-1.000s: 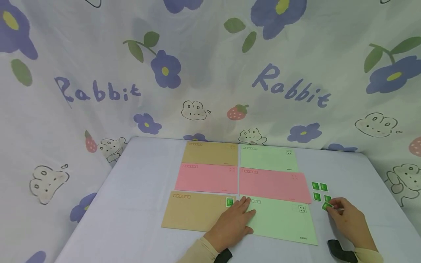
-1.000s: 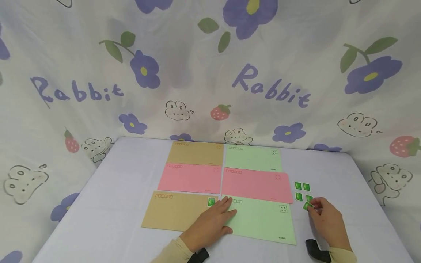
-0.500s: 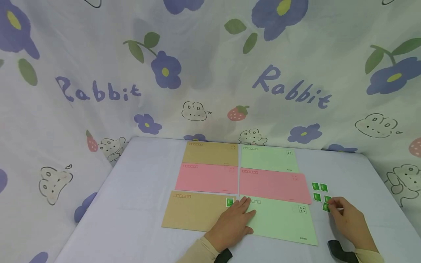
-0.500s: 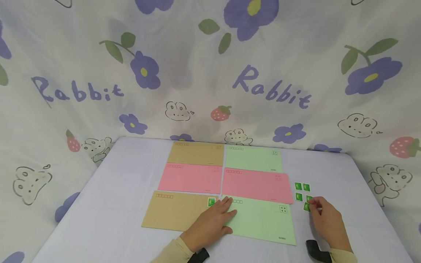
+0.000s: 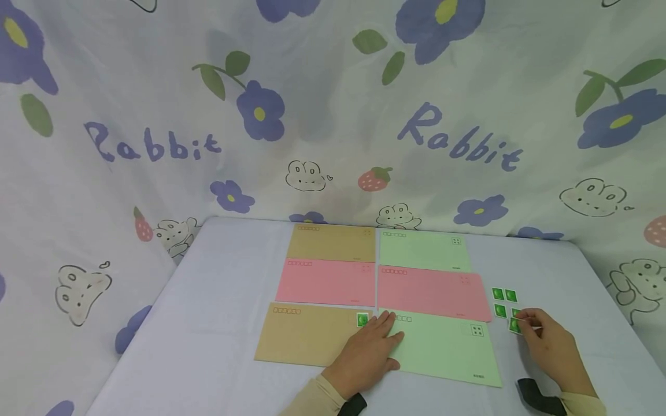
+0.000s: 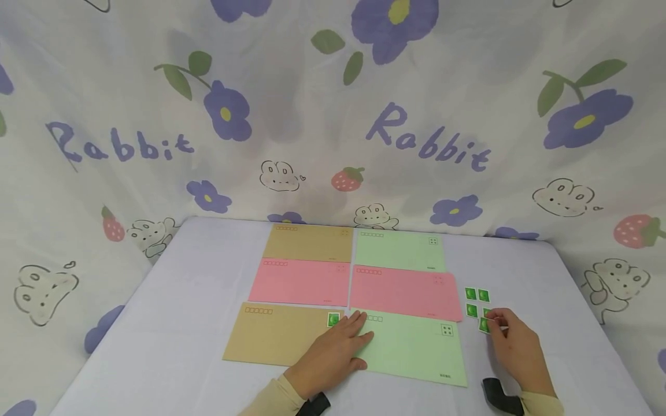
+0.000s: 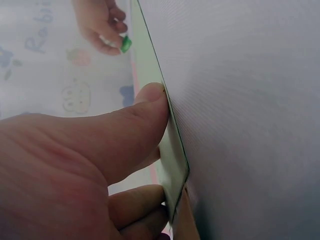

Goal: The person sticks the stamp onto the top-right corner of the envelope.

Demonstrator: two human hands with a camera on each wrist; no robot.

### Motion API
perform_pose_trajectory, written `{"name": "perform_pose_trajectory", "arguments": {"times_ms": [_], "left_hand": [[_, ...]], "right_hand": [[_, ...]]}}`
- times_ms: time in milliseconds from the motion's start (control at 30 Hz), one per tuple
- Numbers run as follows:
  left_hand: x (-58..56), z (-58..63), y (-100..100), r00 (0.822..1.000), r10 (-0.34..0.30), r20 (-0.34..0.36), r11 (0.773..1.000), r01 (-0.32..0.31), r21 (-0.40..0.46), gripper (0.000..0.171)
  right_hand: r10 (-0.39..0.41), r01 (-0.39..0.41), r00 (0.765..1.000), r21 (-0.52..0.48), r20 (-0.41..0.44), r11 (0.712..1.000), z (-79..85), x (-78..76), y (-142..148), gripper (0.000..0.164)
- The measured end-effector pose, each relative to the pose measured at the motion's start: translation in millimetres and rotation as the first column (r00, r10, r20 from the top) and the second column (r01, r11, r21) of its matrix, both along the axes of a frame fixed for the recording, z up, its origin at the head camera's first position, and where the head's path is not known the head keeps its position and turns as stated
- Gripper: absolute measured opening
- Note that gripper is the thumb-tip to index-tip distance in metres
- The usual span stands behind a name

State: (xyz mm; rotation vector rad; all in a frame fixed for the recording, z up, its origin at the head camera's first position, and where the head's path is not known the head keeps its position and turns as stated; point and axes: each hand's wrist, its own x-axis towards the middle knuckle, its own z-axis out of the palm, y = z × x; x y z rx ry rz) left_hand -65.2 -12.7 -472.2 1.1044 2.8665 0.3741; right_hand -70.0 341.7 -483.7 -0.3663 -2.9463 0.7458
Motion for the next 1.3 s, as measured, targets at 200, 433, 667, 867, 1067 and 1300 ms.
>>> {"name": "perform_pose_trajectory", "arguments": {"times_ms": [200,433,667,867,1067,1300], "left_hand": [[0.3,0.8,-0.4,1.000,0.001,0.011,1.000,-0.001,0.007,0.053],[0.4,-1.9,-0.8,1.000,-0.004,0.002,1.000,0.004,0.005,0.054],[0.2,-3.9,-0.6,1.000,-0.006,-0.023,1.000,0.007,0.013,0.054],[0.1,-4.9,-0.9,0.999,-0.012,-0.037,1.000,0.013,0.014,0.053],[0.6,-4.4,-1.0,0.999,-0.013,-0.033,1.000,0.013,0.017,0.053],[0.5,-4.2,-1.3,0.999,-0.012,-0.039,1.000,0.013,0.019,0.053]], "right_hand": [[-0.031,0.032,0.998,-0.022,0.054,0.999,2.3,-0.7,-0.7,0.026],[-0.038,0.040,0.997,-0.030,0.061,0.999,5.7,0.2,-4.1,0.028],[-0.031,0.031,0.999,-0.014,0.019,0.999,5.3,0.9,-7.1,0.027],[-0.074,0.074,0.997,0.001,0.020,0.997,4.1,-0.3,-9.8,0.027],[-0.087,0.087,0.996,0.014,0.004,0.996,5.3,-0.4,-13.0,0.026],[-0.060,0.060,0.998,0.009,-0.016,0.998,8.4,0.4,-16.1,0.025]]}}
